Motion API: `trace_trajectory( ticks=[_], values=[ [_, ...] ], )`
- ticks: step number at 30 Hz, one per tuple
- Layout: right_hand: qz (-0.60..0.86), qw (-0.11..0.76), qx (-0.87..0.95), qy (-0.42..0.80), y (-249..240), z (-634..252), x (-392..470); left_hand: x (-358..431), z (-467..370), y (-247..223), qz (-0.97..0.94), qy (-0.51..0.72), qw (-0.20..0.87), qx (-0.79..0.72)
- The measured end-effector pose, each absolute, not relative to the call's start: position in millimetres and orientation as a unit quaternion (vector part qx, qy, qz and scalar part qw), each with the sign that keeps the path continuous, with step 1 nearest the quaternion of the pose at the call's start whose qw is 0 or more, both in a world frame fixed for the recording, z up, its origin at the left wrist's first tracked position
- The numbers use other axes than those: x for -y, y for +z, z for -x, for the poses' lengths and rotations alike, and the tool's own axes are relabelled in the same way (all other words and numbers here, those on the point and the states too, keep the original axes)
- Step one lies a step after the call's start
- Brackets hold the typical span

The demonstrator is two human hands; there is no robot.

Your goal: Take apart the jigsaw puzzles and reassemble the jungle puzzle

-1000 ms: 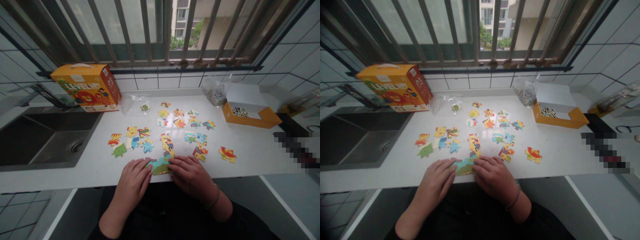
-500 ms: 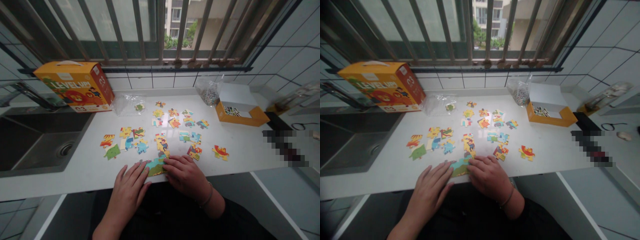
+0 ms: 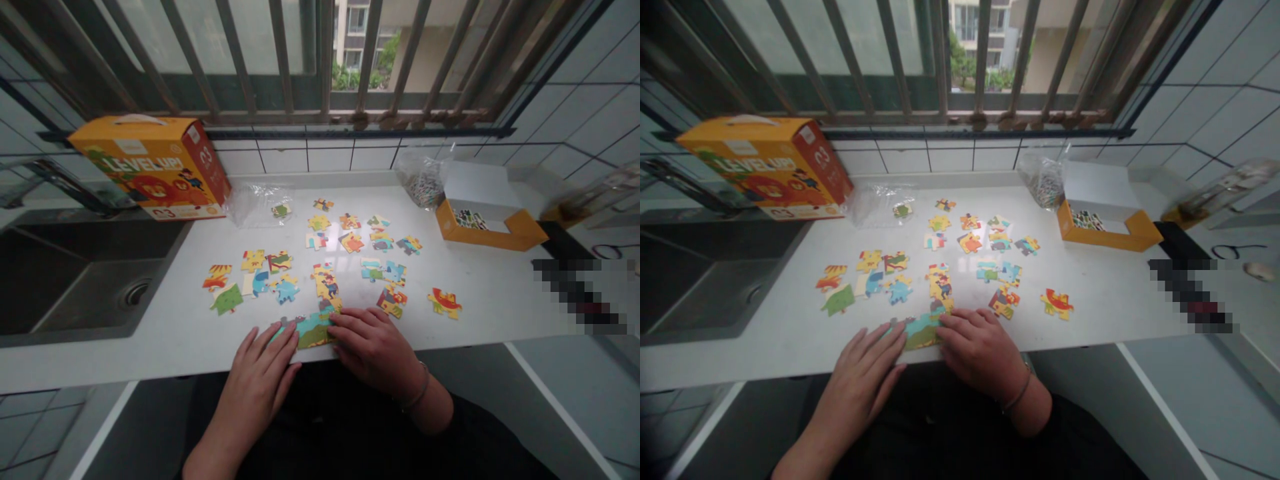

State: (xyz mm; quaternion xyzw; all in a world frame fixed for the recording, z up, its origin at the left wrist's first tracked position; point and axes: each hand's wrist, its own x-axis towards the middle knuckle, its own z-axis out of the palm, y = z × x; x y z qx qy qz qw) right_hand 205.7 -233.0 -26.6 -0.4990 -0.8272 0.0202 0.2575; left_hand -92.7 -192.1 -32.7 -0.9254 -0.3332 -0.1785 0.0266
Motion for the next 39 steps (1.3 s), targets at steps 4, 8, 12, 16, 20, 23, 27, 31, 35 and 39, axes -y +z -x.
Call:
trace_trajectory(
  ticks=[4,8,12,16,20,23,27,31,35,39],
  values=[
    [0.501,0.259,0.825,0.019,-26,-205,233,190,91,-32,0.925,-0.175,0.032,0.336],
    [0.498,0.255,0.828,0.02,-26,-206,233,191,89,-33,0.923,-0.167,0.039,0.344],
    [0.499,0.253,0.828,0.02,-27,-206,233,195,88,-33,0.927,-0.153,0.043,0.339],
    [0.498,0.252,0.829,0.023,-28,-206,233,196,86,-33,0.927,-0.158,0.036,0.339],
    [0.496,0.255,0.83,0.023,-25,-205,233,198,82,-32,0.924,-0.165,0.037,0.344],
    [0.494,0.259,0.83,0.019,-24,-206,232,201,79,-33,0.92,-0.169,0.041,0.35],
    [0.485,0.264,0.833,0.023,-25,-207,232,202,77,-33,0.918,-0.17,0.053,0.355],
    [0.47,0.262,0.842,0.04,-24,-208,234,199,81,-33,0.916,-0.177,0.061,0.355],
    [0.444,0.257,0.856,0.067,-23,-211,235,195,86,-32,0.912,-0.194,0.056,0.358],
    [0.413,0.269,0.864,0.097,-24,-214,235,189,77,-29,0.912,-0.221,0.041,0.344]
  ],
)
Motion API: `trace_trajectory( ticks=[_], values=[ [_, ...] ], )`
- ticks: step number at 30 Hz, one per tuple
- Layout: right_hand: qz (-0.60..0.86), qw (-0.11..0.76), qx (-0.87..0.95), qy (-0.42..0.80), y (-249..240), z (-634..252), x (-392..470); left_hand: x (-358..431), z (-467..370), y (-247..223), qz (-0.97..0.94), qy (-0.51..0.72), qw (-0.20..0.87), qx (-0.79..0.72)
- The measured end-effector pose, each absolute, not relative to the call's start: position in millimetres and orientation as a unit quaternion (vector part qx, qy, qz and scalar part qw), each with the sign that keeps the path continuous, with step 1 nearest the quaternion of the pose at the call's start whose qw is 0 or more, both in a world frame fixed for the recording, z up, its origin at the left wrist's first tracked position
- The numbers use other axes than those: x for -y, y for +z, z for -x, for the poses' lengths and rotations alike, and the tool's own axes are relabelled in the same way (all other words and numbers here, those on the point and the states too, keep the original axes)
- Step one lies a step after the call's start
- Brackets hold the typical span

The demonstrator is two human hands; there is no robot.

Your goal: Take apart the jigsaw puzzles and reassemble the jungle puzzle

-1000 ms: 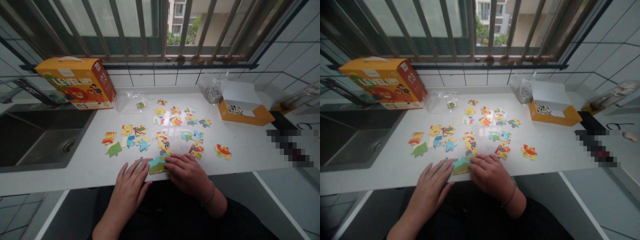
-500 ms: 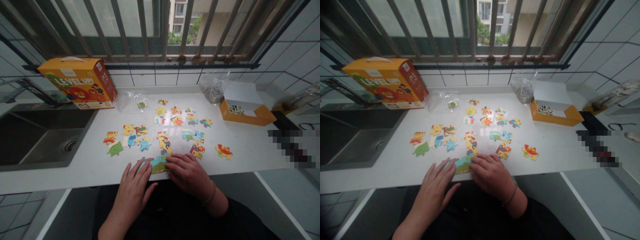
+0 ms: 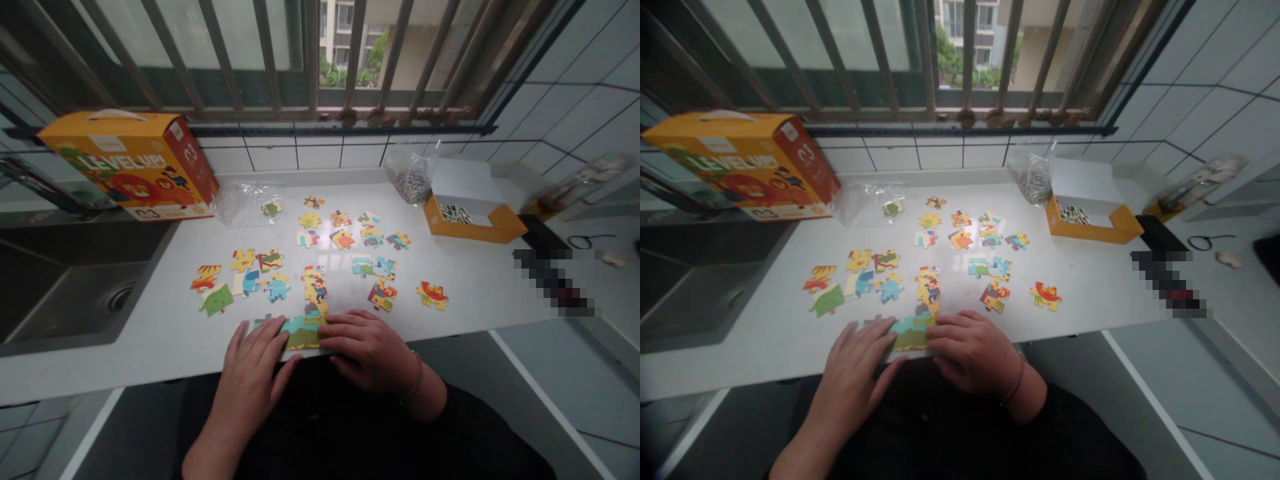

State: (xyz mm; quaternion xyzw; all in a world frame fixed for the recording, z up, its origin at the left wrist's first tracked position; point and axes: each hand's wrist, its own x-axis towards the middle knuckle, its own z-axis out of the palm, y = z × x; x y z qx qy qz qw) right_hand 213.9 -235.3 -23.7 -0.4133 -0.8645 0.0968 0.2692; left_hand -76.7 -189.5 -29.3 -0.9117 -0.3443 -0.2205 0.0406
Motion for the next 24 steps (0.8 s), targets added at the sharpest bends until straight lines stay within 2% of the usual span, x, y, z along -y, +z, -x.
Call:
trace_trajectory(
  ticks=[3,6,11,16,24],
  values=[
    [0.444,0.3,0.842,0.06,-26,-218,236,184,60,-28,0.928,-0.22,0.024,0.298],
    [0.557,0.316,0.768,0.003,-28,-233,240,181,47,-30,0.938,-0.218,0.012,0.271],
    [0.712,0.285,0.641,-0.024,-31,-278,250,180,43,-35,0.931,-0.245,0.014,0.27],
    [0.703,0.253,0.664,0.033,-30,-297,251,180,43,-36,0.929,-0.247,0.007,0.276],
    [0.72,0.28,0.624,0.114,-19,-286,251,180,44,-36,0.93,-0.239,-0.011,0.278]
  ],
)
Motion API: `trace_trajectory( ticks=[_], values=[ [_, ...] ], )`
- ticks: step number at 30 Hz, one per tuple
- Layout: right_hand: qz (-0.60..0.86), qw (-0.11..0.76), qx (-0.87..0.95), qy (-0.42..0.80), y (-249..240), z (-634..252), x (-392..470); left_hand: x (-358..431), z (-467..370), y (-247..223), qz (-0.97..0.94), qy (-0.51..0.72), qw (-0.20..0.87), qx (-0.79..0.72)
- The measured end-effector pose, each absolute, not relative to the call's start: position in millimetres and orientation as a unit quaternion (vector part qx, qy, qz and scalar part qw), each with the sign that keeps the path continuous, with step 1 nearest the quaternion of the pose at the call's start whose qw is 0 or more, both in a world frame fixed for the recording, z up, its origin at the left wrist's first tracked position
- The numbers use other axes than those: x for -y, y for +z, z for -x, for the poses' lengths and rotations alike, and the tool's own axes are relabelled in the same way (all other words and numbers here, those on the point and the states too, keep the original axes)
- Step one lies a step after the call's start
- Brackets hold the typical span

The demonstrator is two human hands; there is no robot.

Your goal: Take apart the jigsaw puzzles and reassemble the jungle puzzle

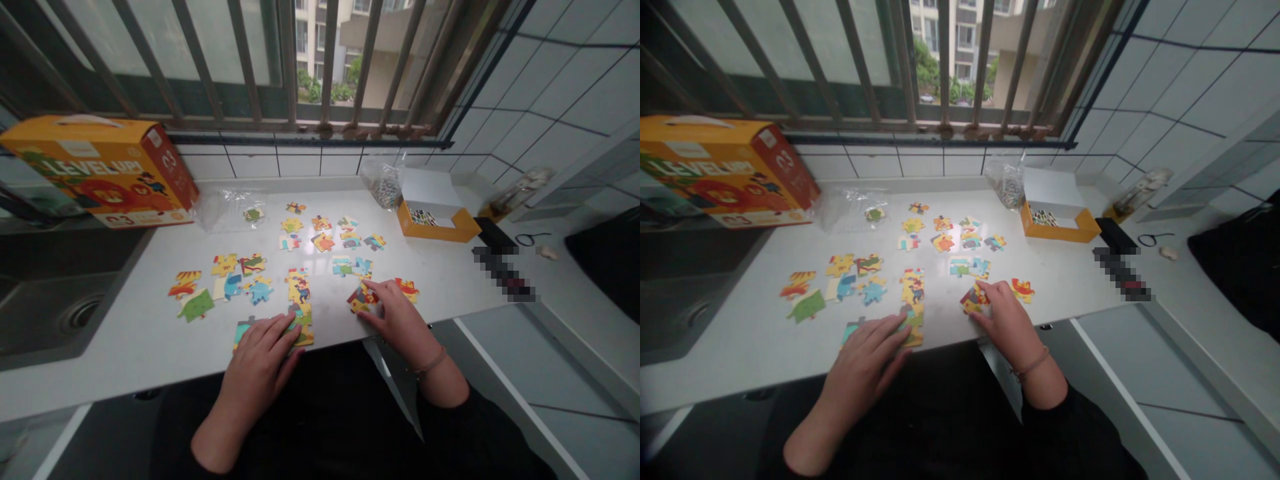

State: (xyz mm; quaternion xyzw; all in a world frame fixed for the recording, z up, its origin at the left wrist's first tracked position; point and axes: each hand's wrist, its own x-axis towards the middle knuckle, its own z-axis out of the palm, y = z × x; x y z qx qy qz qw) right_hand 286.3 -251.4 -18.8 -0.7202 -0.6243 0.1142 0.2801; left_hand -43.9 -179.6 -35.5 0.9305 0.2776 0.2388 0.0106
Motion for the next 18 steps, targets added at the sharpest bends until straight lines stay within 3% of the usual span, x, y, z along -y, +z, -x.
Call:
trace_trajectory(
  ticks=[7,14,18],
  values=[
    [0.734,0.336,0.577,0.125,-7,-285,257,180,43,-37,-0.931,0.24,-0.002,-0.277],
    [0.707,0.449,0.438,0.326,-10,-303,258,178,43,-39,-0.929,0.251,-0.011,-0.272],
    [0.717,0.439,0.429,0.331,-14,-307,264,177,43,-40,-0.93,0.249,-0.017,-0.269]
  ],
)
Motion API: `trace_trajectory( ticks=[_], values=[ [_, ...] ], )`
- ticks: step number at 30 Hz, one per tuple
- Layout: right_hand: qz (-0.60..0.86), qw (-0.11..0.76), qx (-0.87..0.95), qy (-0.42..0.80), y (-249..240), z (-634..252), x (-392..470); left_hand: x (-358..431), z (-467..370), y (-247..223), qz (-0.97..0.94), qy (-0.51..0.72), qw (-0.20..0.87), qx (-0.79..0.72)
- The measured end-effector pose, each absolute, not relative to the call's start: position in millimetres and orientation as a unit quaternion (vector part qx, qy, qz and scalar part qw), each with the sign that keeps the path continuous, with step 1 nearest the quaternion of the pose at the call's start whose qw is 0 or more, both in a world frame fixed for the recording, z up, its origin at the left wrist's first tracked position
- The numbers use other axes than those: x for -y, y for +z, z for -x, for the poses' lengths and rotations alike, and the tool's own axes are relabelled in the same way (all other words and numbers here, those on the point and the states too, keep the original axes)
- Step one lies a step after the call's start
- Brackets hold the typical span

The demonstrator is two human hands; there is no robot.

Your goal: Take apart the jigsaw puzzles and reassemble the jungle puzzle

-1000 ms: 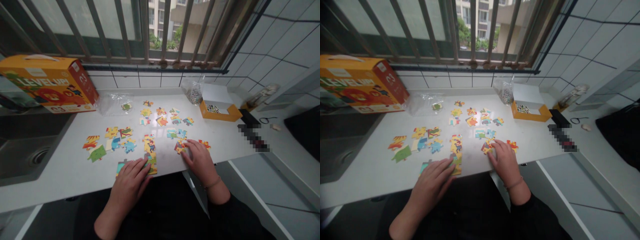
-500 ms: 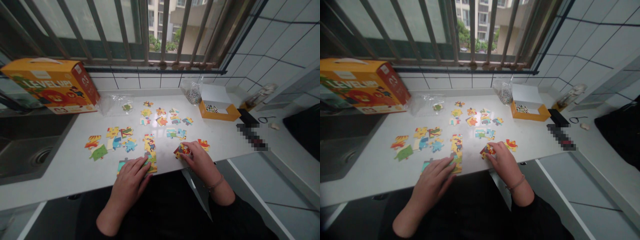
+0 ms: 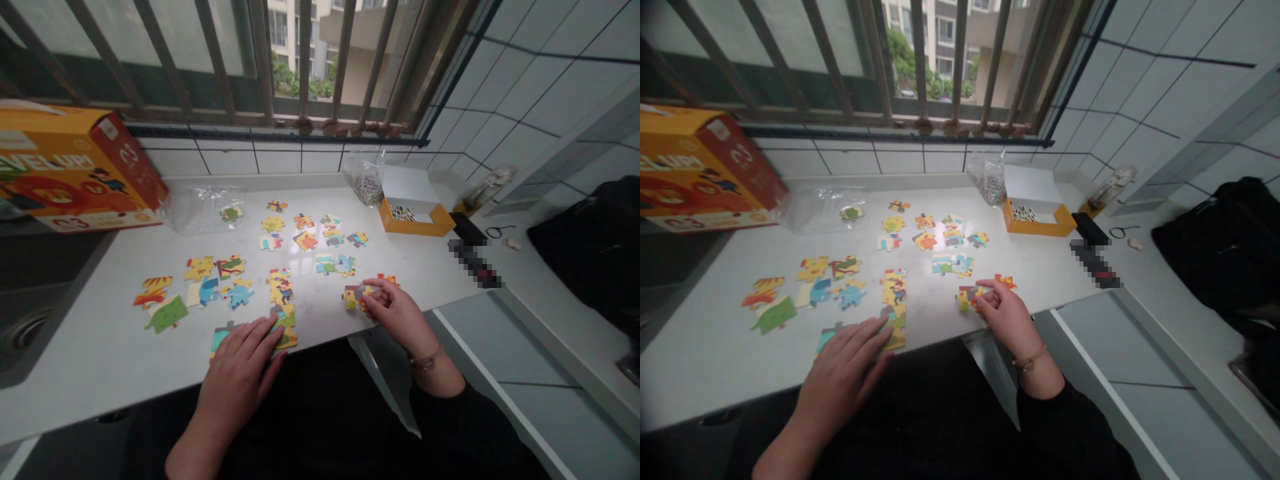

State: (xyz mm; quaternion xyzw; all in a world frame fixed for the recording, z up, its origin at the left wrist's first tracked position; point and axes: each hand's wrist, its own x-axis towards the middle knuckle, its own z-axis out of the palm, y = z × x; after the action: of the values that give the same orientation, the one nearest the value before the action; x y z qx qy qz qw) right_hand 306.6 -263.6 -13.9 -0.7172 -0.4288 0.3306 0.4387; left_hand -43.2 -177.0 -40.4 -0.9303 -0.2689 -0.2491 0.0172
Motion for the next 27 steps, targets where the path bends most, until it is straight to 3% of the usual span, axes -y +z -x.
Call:
trace_trajectory(
  ticks=[8,13,20,27],
  values=[
    [0.83,0.297,0.457,0.115,-7,-299,267,177,43,-41,0.929,-0.251,0.031,0.269],
    [0.843,0.223,0.483,0.073,-7,-298,268,178,43,-42,0.928,-0.252,0.031,0.271],
    [0.819,0.237,0.521,-0.05,-16,-333,273,178,44,-43,0.927,-0.253,0.026,0.277],
    [0.81,0.175,0.56,0.006,-20,-381,270,179,43,-44,0.925,-0.257,0.019,0.279]
  ],
)
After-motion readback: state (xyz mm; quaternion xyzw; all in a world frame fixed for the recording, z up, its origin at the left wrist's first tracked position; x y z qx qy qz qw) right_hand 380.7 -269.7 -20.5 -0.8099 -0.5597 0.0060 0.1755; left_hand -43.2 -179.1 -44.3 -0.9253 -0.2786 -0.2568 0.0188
